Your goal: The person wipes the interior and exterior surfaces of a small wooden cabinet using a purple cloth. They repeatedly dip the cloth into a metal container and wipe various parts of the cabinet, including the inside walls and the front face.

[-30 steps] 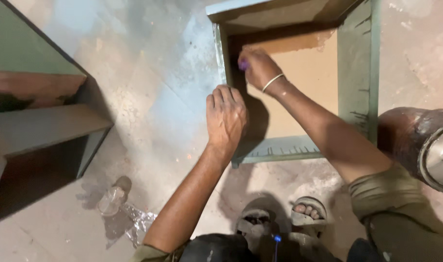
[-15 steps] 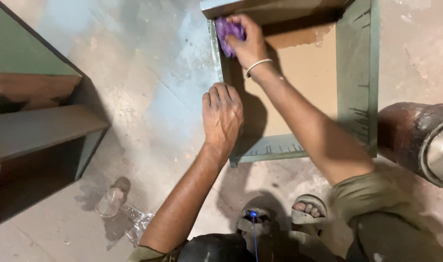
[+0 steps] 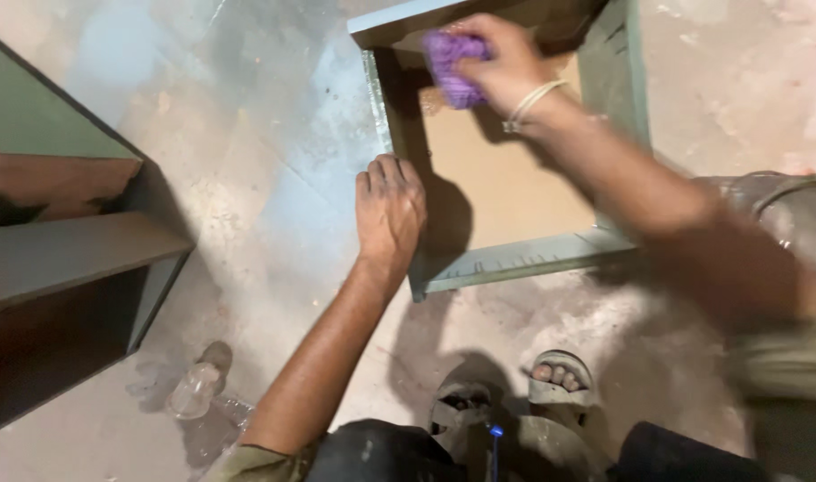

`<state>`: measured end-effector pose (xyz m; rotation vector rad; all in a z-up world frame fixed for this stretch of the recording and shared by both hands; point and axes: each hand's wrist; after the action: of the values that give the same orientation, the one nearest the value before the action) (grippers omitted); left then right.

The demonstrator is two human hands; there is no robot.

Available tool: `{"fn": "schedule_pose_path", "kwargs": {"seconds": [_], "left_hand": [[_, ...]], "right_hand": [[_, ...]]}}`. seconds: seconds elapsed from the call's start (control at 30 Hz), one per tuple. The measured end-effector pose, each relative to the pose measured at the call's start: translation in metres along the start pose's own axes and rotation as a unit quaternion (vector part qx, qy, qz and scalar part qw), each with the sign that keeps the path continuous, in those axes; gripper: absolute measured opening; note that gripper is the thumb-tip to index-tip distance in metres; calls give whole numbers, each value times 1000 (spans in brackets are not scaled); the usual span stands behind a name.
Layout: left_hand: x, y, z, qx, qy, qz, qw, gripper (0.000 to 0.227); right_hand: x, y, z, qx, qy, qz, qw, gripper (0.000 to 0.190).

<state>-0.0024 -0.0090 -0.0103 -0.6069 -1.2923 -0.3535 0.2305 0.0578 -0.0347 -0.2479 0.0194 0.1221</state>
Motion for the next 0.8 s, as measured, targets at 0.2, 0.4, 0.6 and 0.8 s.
{"fn": "schedule_pose_path", "kwargs": {"seconds": [0.2,0.4,0.6,0.8], "left_hand": [[-8,-3,2,-30,16,-15,999,23],[4,1,-2,-34,81,-16,996,25],[21,2,-5,-46,22,65,997,38],[18,-7,8,-81,-48,5,996,40]], "right_hand": [[157,-214,108,-140,-457,82,875,47],[180,-372,62,-387,-537,-1,749,27],[188,-370,-74,-364,-525,-43,768,25],[225,-397,-40,-400,-117,-76,906,41]]}}
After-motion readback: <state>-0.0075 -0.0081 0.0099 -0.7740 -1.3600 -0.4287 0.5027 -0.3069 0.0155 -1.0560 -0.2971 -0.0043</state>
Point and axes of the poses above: each hand's wrist, its own y-axis towards the middle knuckle, its own x-axis out of the back of the hand, z = x × y, and after that the axes turned 13 degrees about z, right-handed
